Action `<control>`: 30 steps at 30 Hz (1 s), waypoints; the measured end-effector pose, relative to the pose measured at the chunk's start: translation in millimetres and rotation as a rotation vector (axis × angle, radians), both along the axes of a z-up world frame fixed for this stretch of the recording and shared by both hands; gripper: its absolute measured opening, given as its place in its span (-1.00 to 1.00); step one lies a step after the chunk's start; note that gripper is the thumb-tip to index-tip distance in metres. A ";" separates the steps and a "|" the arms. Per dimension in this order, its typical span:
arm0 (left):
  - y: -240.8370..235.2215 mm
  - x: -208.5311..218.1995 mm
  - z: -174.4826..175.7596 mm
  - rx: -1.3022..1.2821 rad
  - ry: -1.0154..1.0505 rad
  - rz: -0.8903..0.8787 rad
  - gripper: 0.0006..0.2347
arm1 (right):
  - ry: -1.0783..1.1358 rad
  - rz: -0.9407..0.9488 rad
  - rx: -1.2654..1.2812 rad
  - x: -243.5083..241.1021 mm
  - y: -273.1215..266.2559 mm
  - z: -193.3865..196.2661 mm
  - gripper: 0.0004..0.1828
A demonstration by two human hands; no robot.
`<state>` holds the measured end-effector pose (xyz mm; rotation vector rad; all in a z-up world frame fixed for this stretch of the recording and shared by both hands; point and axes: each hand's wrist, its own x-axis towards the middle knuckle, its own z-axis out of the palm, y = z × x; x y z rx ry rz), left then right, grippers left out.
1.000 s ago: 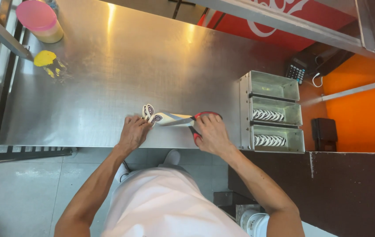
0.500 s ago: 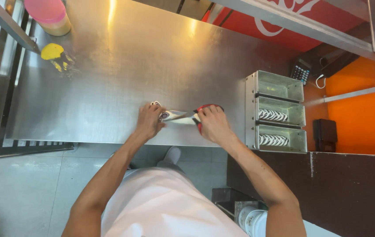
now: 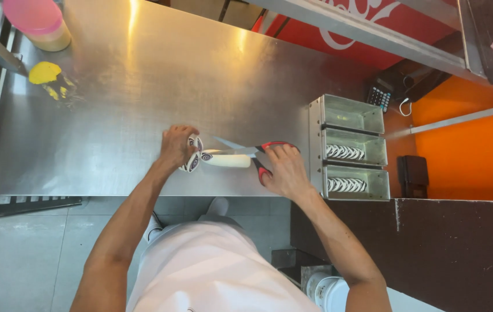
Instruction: The person retrieves a cylindrical dough log from a metal tray, places it on a stainless steel counter, and uses scissors to cut the log into multiple short segments. The person then arranges the cut pieces into a compact stack and places the stack back into the tray.
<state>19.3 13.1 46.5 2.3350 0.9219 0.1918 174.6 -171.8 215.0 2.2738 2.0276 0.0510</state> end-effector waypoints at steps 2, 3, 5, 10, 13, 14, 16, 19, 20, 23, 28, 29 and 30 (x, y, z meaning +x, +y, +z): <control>-3.1 -1.0 6.5 0.005 0.025 -0.011 -0.74 | 0.003 0.012 -0.001 -0.5 -5.2 -2.7 -0.43; -4.9 -0.5 9.7 0.084 0.112 -0.037 -0.75 | 0.008 0.032 -0.012 -0.8 -7.0 -5.3 -0.43; -11.0 0.4 19.3 0.163 0.202 -0.058 -0.75 | 0.017 0.059 -0.022 -0.3 -8.9 -11.3 -0.43; -22.4 -8.7 36.6 0.157 0.330 -0.217 -0.48 | -0.017 0.098 -0.056 -5.4 -9.0 -30.8 -0.41; -19.8 -13.6 31.5 0.135 0.305 -0.230 -0.43 | -0.046 0.105 -0.076 -10.0 -3.8 -36.9 -0.42; -19.4 -14.3 41.8 0.136 0.300 -0.225 -0.43 | -0.052 0.110 -0.076 -9.2 -1.4 -41.2 -0.42; -18.5 -15.1 62.9 0.106 0.307 -0.249 -0.31 | -0.085 0.097 -0.064 -6.8 3.4 -49.3 -0.41; -20.7 -0.9 50.7 0.042 0.243 -0.332 -0.35 | -0.096 0.099 -0.032 -7.7 16.0 -44.3 -0.55; -22.9 3.0 30.0 0.038 0.240 -0.332 -0.35 | -0.098 0.100 -0.036 -1.0 17.7 -54.1 -0.55; -25.5 16.8 -14.7 0.153 0.101 -0.331 -0.48 | -0.096 0.113 -0.030 18.6 22.0 -70.1 -0.65; -28.8 2.9 4.6 0.170 0.028 -0.184 -0.61 | -0.077 0.116 0.055 17.8 13.8 -16.6 -0.68; -32.0 -2.1 10.4 0.169 0.032 -0.170 -0.61 | -0.073 0.130 0.055 20.8 8.9 -12.6 -0.68; -36.7 -8.8 15.6 0.200 0.026 -0.187 -0.61 | -0.053 0.088 0.053 21.9 1.4 -10.2 -0.60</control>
